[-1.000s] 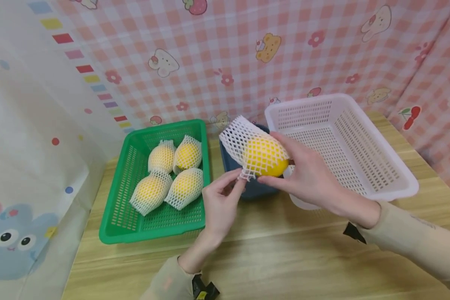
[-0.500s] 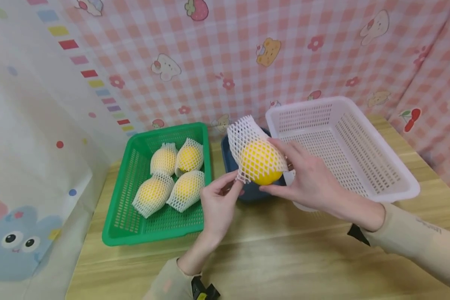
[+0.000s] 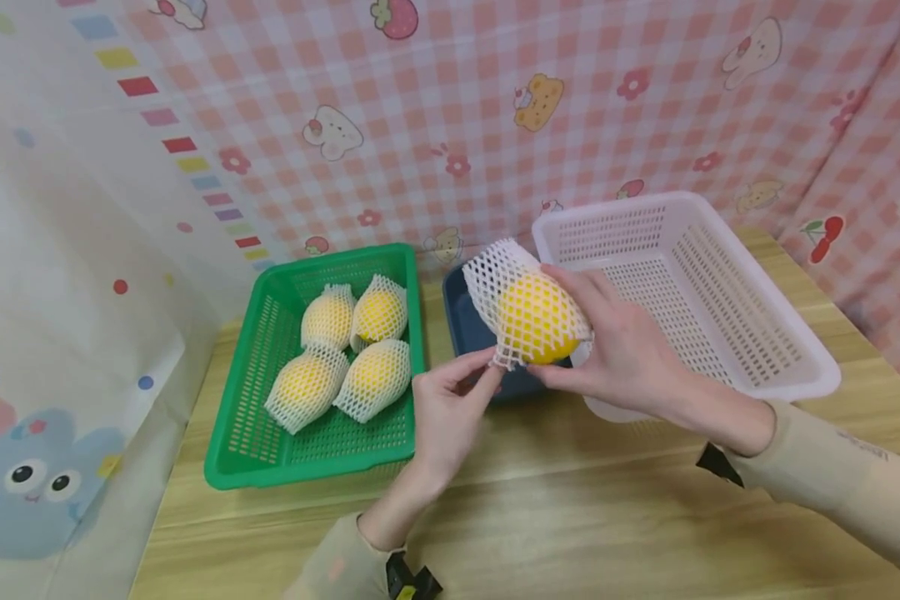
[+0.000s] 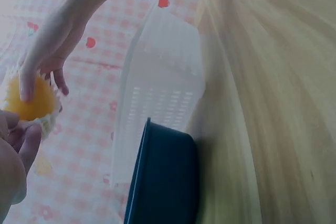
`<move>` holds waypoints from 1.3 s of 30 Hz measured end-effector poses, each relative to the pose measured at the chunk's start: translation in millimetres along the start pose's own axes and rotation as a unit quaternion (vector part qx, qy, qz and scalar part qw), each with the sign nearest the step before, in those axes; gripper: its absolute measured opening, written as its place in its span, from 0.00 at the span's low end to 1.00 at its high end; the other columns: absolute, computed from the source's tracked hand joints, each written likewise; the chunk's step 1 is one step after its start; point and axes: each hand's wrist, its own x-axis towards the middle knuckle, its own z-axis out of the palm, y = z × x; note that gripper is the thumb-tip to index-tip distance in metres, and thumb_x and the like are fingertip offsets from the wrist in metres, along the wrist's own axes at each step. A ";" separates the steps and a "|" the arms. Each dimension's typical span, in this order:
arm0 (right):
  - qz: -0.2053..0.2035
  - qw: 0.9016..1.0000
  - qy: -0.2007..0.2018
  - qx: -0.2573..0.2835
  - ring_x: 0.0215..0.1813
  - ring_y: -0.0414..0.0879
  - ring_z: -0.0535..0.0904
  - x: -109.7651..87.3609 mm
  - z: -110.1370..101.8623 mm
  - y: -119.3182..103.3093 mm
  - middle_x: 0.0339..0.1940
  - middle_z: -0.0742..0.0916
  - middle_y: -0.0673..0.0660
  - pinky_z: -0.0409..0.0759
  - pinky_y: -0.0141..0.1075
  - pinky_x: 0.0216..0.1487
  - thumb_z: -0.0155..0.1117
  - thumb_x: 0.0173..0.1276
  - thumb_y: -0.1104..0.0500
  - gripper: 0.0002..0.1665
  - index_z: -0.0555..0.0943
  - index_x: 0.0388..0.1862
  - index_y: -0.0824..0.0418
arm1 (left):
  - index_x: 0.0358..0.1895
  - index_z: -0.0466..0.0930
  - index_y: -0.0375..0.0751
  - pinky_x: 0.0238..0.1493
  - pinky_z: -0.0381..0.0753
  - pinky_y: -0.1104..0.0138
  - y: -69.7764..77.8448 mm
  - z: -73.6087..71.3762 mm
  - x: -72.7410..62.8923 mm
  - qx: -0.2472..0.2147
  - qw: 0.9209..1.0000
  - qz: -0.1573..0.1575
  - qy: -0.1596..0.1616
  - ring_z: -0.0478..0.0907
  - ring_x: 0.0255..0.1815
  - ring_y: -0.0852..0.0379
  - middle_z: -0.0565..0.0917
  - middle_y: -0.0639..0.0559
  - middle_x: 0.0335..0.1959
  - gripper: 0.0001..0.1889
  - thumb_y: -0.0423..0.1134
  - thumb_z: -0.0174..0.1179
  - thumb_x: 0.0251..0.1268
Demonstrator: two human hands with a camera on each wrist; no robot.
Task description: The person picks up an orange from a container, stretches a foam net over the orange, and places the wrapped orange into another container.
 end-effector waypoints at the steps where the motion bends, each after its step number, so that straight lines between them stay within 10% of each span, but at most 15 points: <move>1: 0.009 1.000 -0.001 0.001 0.40 0.52 0.82 0.7 -0.3 0.0 0.63 0.81 0.63 0.81 0.40 0.33 0.87 0.48 0.48 0.62 0.66 0.80 0.57 | 0.48 0.92 0.34 0.34 0.90 0.69 -0.5 0.7 -1.3 0.012 1.000 0.011 -0.009 0.88 0.34 0.69 0.94 0.39 0.45 0.09 0.30 0.70 0.67; 7: 0.032 0.999 -0.002 0.005 0.49 0.57 0.82 2.2 -1.0 1.1 0.65 0.80 0.65 0.84 0.48 0.39 0.87 0.47 0.52 0.64 0.64 0.81 0.56 | 0.50 0.91 0.34 0.42 0.92 0.67 -2.3 2.2 -6.4 0.013 0.997 0.034 -0.063 0.89 0.49 0.63 0.93 0.41 0.50 0.11 0.30 0.71 0.66; 15: 0.021 0.999 -0.003 0.030 0.56 0.58 0.82 -0.4 -0.7 -1.1 0.66 0.78 0.65 0.87 0.54 0.49 0.90 0.43 0.55 0.66 0.65 0.80 0.56 | 0.58 0.83 0.28 0.51 0.92 0.62 0.5 0.7 2.6 -0.078 0.989 -0.116 -0.056 0.89 0.54 0.41 0.89 0.31 0.54 0.16 0.37 0.55 0.82; 21: -0.034 0.999 0.017 0.039 0.56 0.56 0.82 -2.7 5.7 -5.0 0.65 0.79 0.63 0.87 0.52 0.51 0.91 0.40 0.57 0.66 0.67 0.79 0.58 | 0.74 0.69 0.32 0.61 0.89 0.54 2.7 2.7 12.5 -0.140 0.966 -0.189 -0.106 0.85 0.60 0.52 0.82 0.30 0.66 0.30 0.53 0.50 0.85; 26: -0.065 0.997 0.030 0.017 0.52 0.57 0.85 -4.0 8.5 -6.3 0.63 0.80 0.65 0.89 0.50 0.45 0.92 0.41 0.57 0.67 0.65 0.80 0.57 | 0.73 0.70 0.32 0.59 0.89 0.61 3.6 3.2 14.5 -0.163 0.960 -0.202 -0.104 0.84 0.54 0.65 0.82 0.31 0.65 0.47 0.71 0.58 0.68; 39: -0.162 0.983 0.085 -0.026 0.36 0.49 0.82 -3.0 8.4 -5.1 0.48 0.83 0.65 0.83 0.36 0.27 0.92 0.41 0.60 0.55 0.76 0.72 0.62 | 0.76 0.64 0.33 0.64 0.87 0.61 5.9 -0.6 18.0 -0.197 0.943 -0.239 -0.121 0.83 0.60 0.60 0.77 0.32 0.71 0.41 0.65 0.50 0.78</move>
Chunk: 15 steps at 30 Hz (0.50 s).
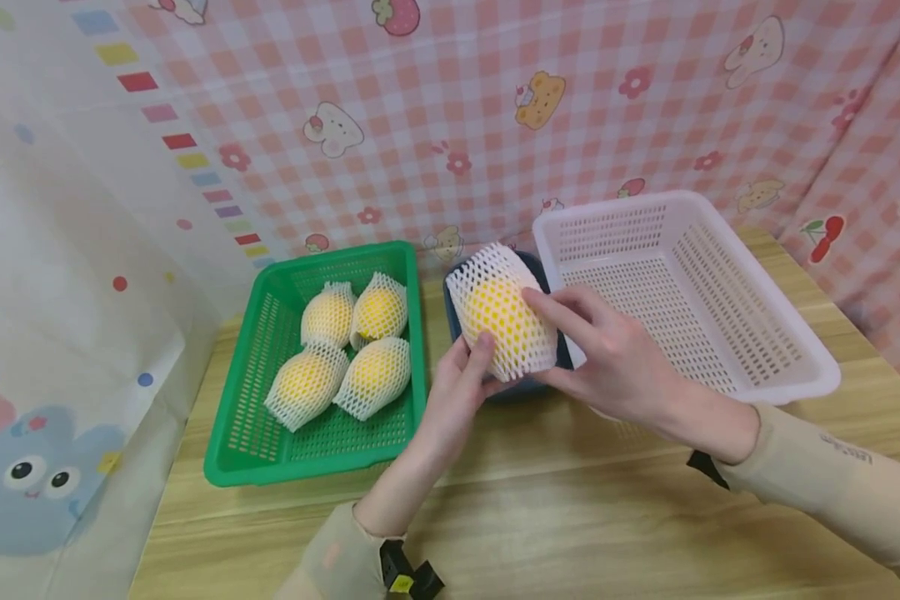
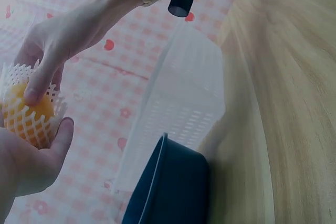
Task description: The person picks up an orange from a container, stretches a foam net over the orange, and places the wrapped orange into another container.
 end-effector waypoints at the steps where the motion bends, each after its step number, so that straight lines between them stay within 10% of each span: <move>1: -0.004 1.000 0.001 0.000 0.36 0.49 0.82 0.3 0.1 -0.2 0.48 0.84 0.65 0.83 0.35 0.26 0.91 0.41 0.61 0.55 0.76 0.71 0.63 | 0.77 0.64 0.34 0.64 0.86 0.61 0.2 -0.5 0.2 -0.001 1.000 -0.004 0.001 0.83 0.61 0.59 0.76 0.32 0.71 0.40 0.65 0.49 0.79; 8: -0.010 0.999 -0.030 0.018 0.41 0.49 0.83 7.0 4.1 -3.7 0.51 0.83 0.63 0.87 0.36 0.33 0.91 0.43 0.61 0.51 0.78 0.68 0.63 | 0.78 0.62 0.37 0.62 0.84 0.66 4.0 -7.8 0.7 -0.019 1.000 -0.010 0.007 0.81 0.61 0.60 0.76 0.35 0.72 0.45 0.69 0.58 0.71; 15: 0.035 0.984 -0.122 0.126 0.59 0.50 0.82 17.5 7.7 -10.9 0.65 0.80 0.60 0.89 0.42 0.51 0.88 0.52 0.46 0.57 0.70 0.78 0.57 | 0.76 0.65 0.43 0.65 0.83 0.64 17.4 -34.3 -3.2 0.023 0.998 -0.013 0.058 0.82 0.62 0.60 0.79 0.42 0.69 0.27 0.44 0.55 0.78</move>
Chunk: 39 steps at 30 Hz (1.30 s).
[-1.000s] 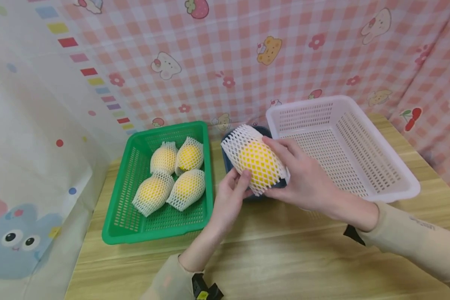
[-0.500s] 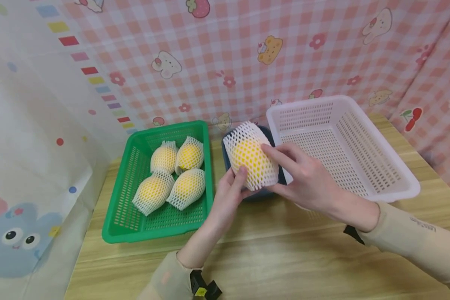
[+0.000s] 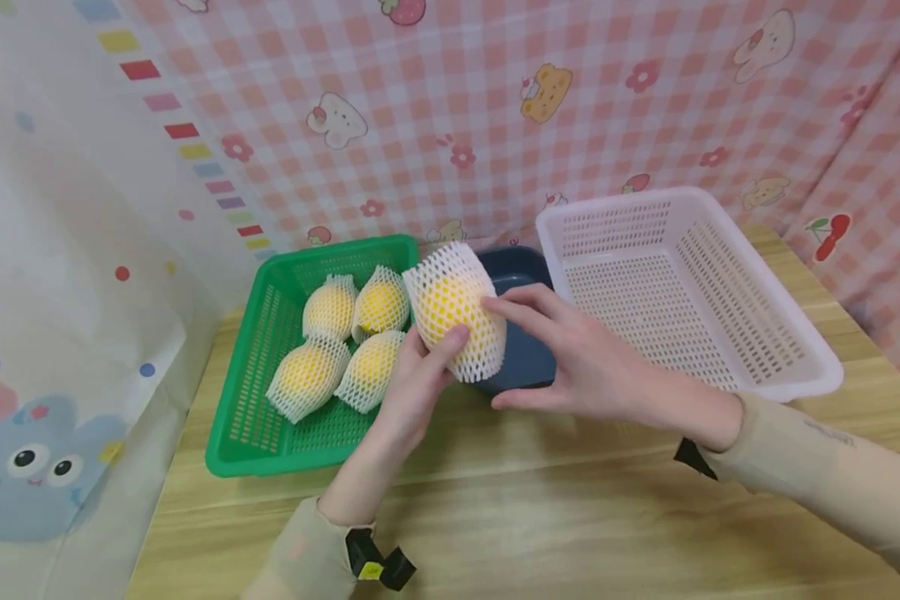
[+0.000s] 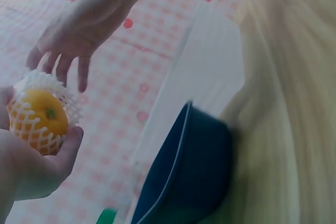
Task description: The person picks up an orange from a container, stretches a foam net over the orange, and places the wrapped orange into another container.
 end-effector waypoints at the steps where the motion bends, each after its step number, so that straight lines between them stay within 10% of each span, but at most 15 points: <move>1: 0.013 1.000 -0.004 0.021 0.61 0.50 0.82 1.4 0.7 -0.8 0.66 0.79 0.60 0.89 0.43 0.53 0.87 0.55 0.47 0.55 0.70 0.79 0.57 | 0.75 0.66 0.43 0.65 0.84 0.64 1.7 -4.7 0.0 0.013 1.000 0.001 0.010 0.82 0.61 0.60 0.79 0.42 0.68 0.27 0.44 0.56 0.78; 11: 0.175 0.978 -0.046 0.105 0.65 0.53 0.82 30.5 24.8 -7.6 0.68 0.80 0.59 0.88 0.49 0.63 0.70 0.74 0.49 0.39 0.69 0.80 0.57 | 0.76 0.64 0.46 0.59 0.81 0.76 20.6 -60.7 -3.3 0.130 0.988 0.014 0.080 0.79 0.65 0.58 0.78 0.45 0.69 0.29 0.42 0.60 0.77; 22: 0.228 0.946 -0.219 0.066 0.72 0.55 0.79 69.3 74.7 -13.4 0.78 0.73 0.63 0.81 0.49 0.72 0.67 0.75 0.41 0.49 0.60 0.84 0.62 | 0.78 0.61 0.44 0.51 0.81 0.81 40.3 -125.8 -20.7 0.305 0.946 0.029 0.109 0.78 0.59 0.63 0.77 0.44 0.67 0.39 0.48 0.69 0.70; 29: 0.241 0.936 -0.251 0.059 0.75 0.57 0.77 78.7 91.2 -6.8 0.80 0.71 0.65 0.80 0.48 0.74 0.68 0.75 0.43 0.50 0.60 0.84 0.66 | 0.82 0.55 0.45 0.52 0.84 0.66 40.3 -148.0 -20.7 0.435 0.898 0.020 0.060 0.80 0.64 0.44 0.77 0.41 0.68 0.49 0.56 0.72 0.65; 39: 0.242 0.935 -0.252 0.066 0.82 0.57 0.69 79.4 104.7 -3.4 0.84 0.66 0.64 0.75 0.48 0.79 0.70 0.73 0.43 0.50 0.63 0.82 0.67 | 0.79 0.62 0.38 0.50 0.86 0.54 35.3 -173.6 -24.2 0.571 0.819 0.044 -0.027 0.85 0.55 0.43 0.83 0.37 0.63 0.50 0.55 0.77 0.58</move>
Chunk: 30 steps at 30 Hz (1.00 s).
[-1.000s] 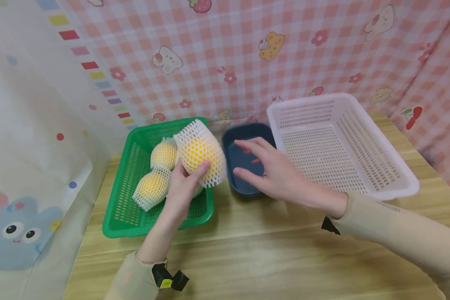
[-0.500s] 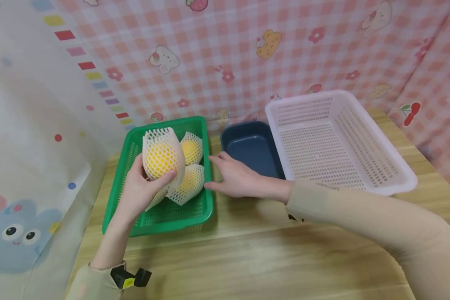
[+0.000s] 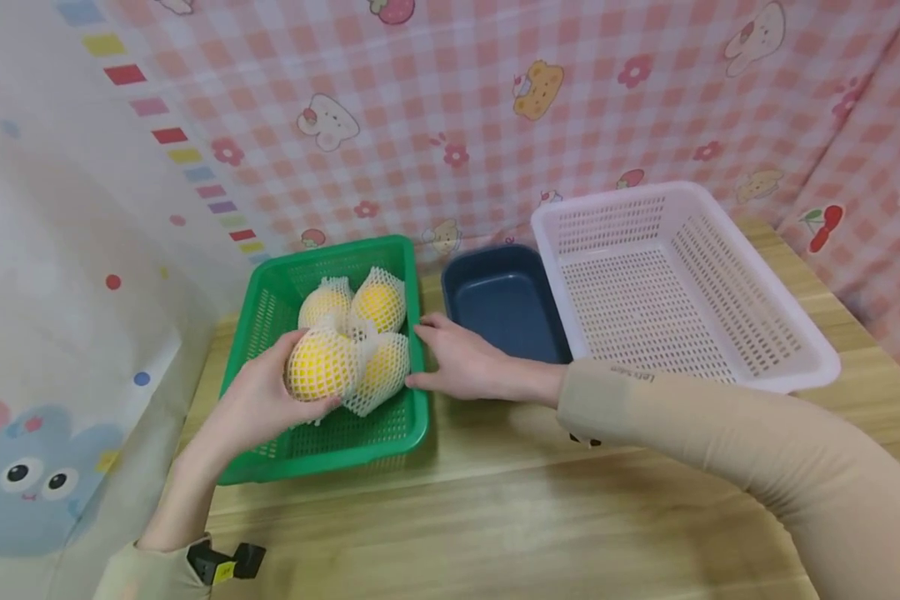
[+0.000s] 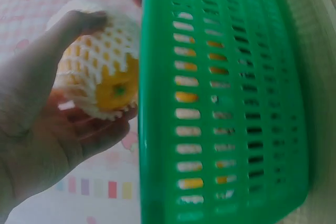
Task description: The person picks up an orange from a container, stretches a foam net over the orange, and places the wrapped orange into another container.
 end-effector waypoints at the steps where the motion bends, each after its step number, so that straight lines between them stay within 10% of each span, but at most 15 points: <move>1: -0.001 1.000 0.002 0.001 0.83 0.58 0.68 -0.3 0.0 0.0 0.85 0.65 0.65 0.74 0.48 0.80 0.70 0.73 0.43 0.49 0.63 0.82 0.67 | 0.78 0.63 0.39 0.50 0.86 0.54 -2.1 0.8 0.0 0.014 1.000 0.013 -0.010 0.85 0.54 0.44 0.84 0.39 0.62 0.49 0.54 0.78 0.57; 13: -0.006 1.000 0.003 0.001 0.83 0.59 0.67 -0.1 0.2 -1.2 0.86 0.64 0.66 0.74 0.47 0.79 0.72 0.73 0.45 0.49 0.65 0.81 0.69 | 0.77 0.67 0.45 0.55 0.84 0.50 -6.6 8.1 1.2 0.069 0.987 0.058 -0.136 0.81 0.60 0.46 0.81 0.41 0.68 0.48 0.51 0.80 0.52; 23: 0.010 0.999 0.017 0.048 0.83 0.59 0.67 2.1 3.1 -3.2 0.84 0.66 0.66 0.72 0.47 0.81 0.75 0.70 0.49 0.51 0.63 0.81 0.71 | 0.80 0.59 0.38 0.57 0.83 0.58 -24.6 5.0 5.1 -0.028 0.972 0.031 -0.232 0.81 0.61 0.50 0.83 0.45 0.64 0.49 0.56 0.74 0.63; 30: 0.018 0.992 0.035 0.118 0.68 0.59 0.84 2.8 5.2 -5.0 0.82 0.67 0.70 0.82 0.43 0.72 0.77 0.67 0.57 0.51 0.62 0.80 0.75 | 0.77 0.67 0.40 0.58 0.84 0.57 -24.7 6.1 2.2 -0.028 0.976 0.046 -0.210 0.82 0.60 0.50 0.85 0.48 0.61 0.44 0.57 0.73 0.64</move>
